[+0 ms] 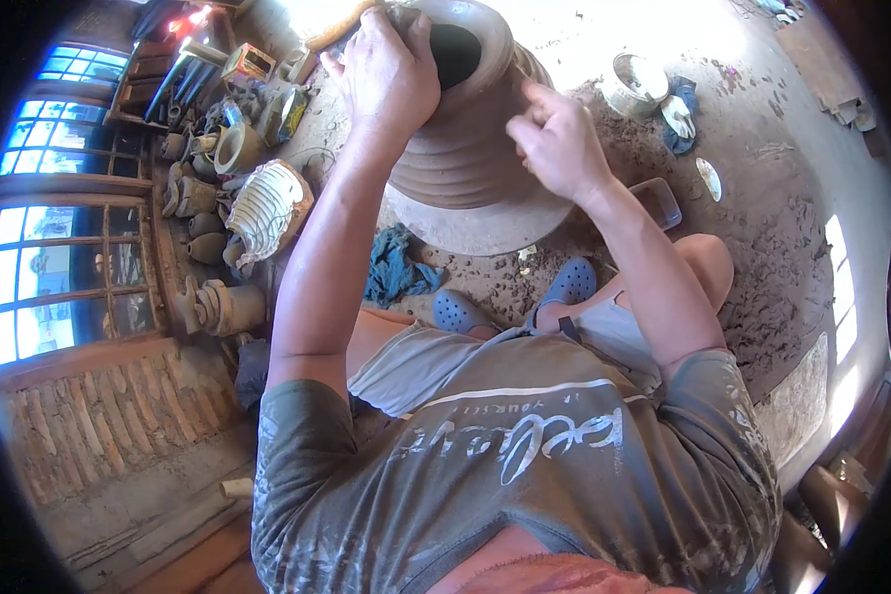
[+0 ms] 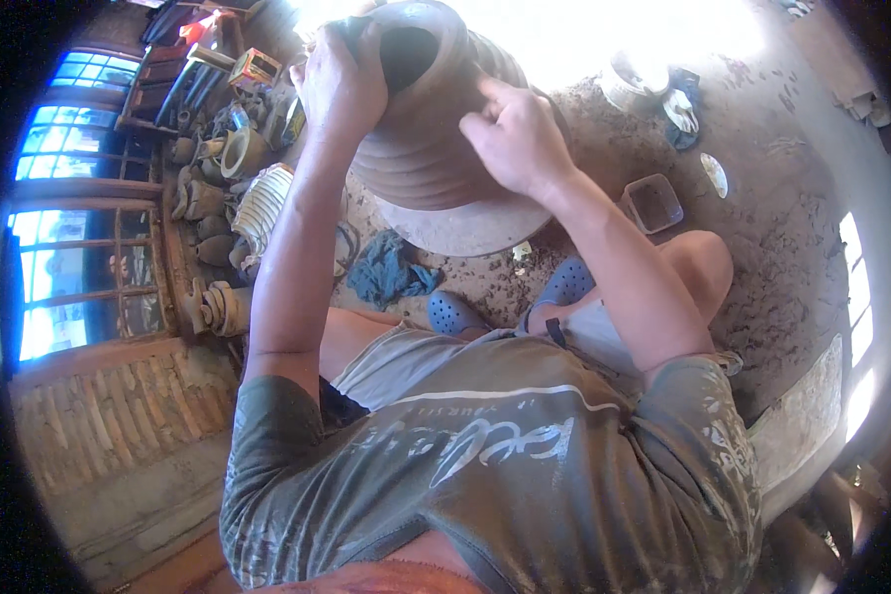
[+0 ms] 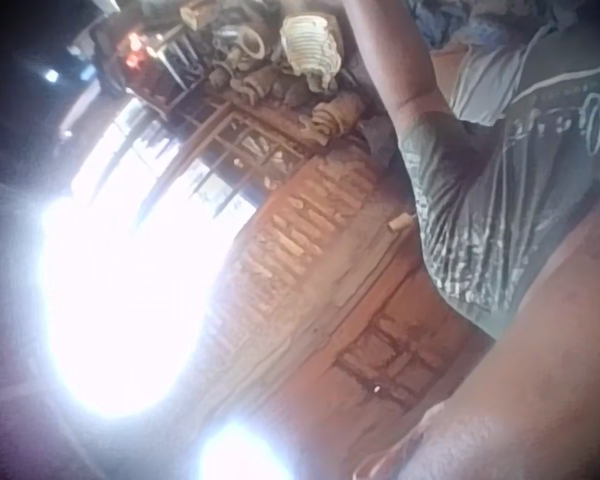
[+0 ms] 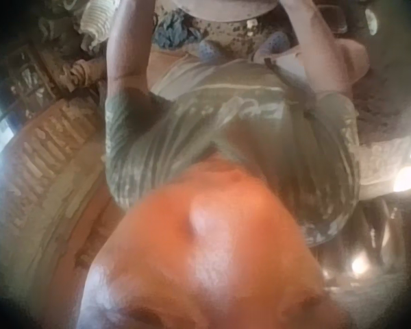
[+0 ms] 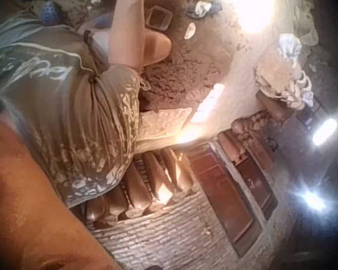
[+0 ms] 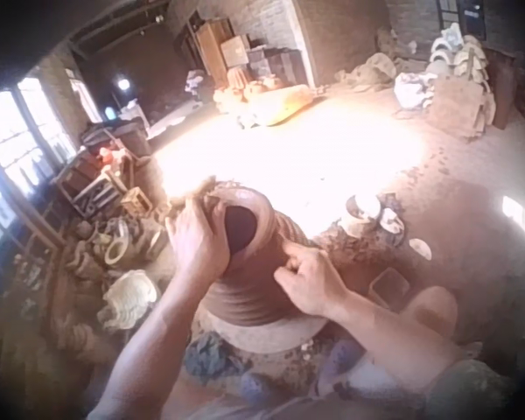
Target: The person shapes the exterior of a large clay pot on a pottery wheel by hand, using their fingers to smooth the ridges and refine the rim while the wheel rotates.
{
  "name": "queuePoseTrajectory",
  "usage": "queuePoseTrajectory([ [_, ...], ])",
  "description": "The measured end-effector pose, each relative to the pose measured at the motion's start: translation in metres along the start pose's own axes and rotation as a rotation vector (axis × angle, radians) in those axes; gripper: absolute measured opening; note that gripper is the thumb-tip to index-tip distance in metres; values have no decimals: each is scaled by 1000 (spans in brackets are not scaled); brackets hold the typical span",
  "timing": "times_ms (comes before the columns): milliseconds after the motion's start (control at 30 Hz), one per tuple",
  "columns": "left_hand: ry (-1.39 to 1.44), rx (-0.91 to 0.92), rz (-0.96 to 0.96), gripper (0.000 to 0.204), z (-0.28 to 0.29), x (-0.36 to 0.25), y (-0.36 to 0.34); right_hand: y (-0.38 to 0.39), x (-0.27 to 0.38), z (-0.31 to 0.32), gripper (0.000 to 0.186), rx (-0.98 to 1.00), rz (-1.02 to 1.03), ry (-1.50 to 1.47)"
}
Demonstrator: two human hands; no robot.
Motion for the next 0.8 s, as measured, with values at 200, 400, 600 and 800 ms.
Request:
queuePoseTrajectory([
  [200, -5, -7, 6, 53, -4, 4, -1, 33, 14, -33, 75, -120, 206, 78],
  [400, 7, -35, 2, 54, -1, 3, -2, 58, 22, -61, 69, -57, 255, 176],
  [600, 264, -211, -210, 39, 43, -14, 30, 90, 43, -60, 54, -16, 487, 9],
  [800, 919, 728, 115, 44, 63, -35, 145, 97, 69, -6, 41, -110, 869, 260],
])
Point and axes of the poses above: each hand's wrist, its own y-axis away from the middle knuckle, its own z-axis out of the back of the hand, x = y × z, the point moved 5 cm from there along -y, towards the middle knuckle, and after that the axes turned 2 degrees about -x, right-handed, at the moved point
